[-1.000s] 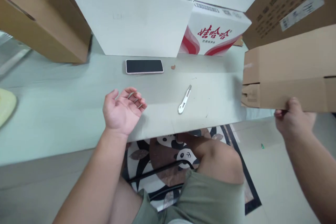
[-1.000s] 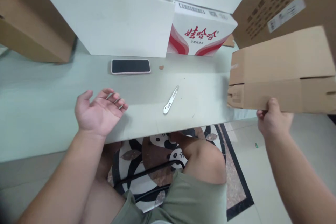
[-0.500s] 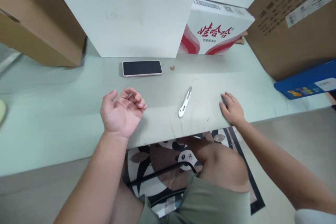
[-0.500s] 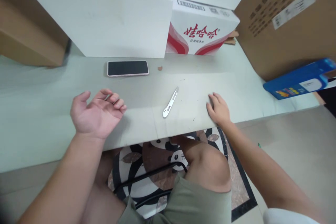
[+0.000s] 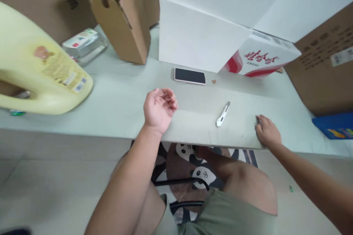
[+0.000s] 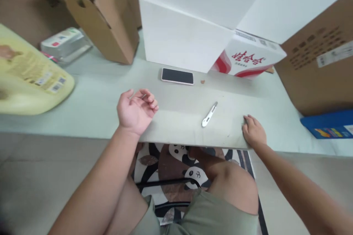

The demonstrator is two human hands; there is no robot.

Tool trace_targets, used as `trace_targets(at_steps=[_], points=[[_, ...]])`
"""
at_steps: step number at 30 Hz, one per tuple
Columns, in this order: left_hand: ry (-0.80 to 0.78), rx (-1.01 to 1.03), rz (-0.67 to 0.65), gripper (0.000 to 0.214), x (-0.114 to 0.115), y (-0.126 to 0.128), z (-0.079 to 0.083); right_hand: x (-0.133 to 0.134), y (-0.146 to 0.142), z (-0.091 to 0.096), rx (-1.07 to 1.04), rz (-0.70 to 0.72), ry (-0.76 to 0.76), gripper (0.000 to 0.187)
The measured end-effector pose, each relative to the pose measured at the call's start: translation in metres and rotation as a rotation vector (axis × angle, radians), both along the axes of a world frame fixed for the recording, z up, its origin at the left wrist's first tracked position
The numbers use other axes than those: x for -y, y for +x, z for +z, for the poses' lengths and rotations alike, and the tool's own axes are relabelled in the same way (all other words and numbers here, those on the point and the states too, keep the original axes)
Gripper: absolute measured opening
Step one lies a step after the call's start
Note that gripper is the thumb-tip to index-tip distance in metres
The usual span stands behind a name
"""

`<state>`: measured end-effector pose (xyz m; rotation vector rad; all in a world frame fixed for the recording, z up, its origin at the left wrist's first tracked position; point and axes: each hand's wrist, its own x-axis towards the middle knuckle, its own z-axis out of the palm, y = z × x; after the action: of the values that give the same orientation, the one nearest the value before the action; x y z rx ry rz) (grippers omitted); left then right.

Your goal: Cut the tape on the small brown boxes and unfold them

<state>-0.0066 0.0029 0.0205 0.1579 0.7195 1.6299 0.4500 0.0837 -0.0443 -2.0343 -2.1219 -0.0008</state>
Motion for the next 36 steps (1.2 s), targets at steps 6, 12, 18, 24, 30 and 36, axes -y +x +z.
trace_targets(at_steps=[6, 12, 18, 24, 30, 36], points=[[-0.012, 0.086, 0.124, 0.04, 0.001, -0.024, 0.003, -0.041, -0.099, 0.044, 0.038, 0.208, 0.027, 0.032], [-0.089, 0.177, 0.174, 0.048, -0.007, -0.031, 0.005, -0.081, -0.341, 0.096, -0.158, 0.784, 0.185, 0.036], [-0.114, 0.17, 0.204, 0.047, -0.009, -0.036, 0.003, -0.089, -0.518, 0.157, -0.089, 0.982, 0.184, 0.04], [-0.127, 0.15, 0.215, 0.045, -0.007, -0.04, 0.006, -0.079, -0.538, 0.171, -0.119, 0.801, -0.003, 0.025], [-0.172, -0.082, 0.878, 0.042, 0.002, -0.062, 0.01, -0.027, -0.426, 0.16, -0.333, 0.809, 0.163, 0.022], [0.145, -0.463, 0.811, 0.03, 0.011, -0.067, 0.012, 0.067, -0.26, 0.125, -0.58, 0.6, 0.537, 0.025]])
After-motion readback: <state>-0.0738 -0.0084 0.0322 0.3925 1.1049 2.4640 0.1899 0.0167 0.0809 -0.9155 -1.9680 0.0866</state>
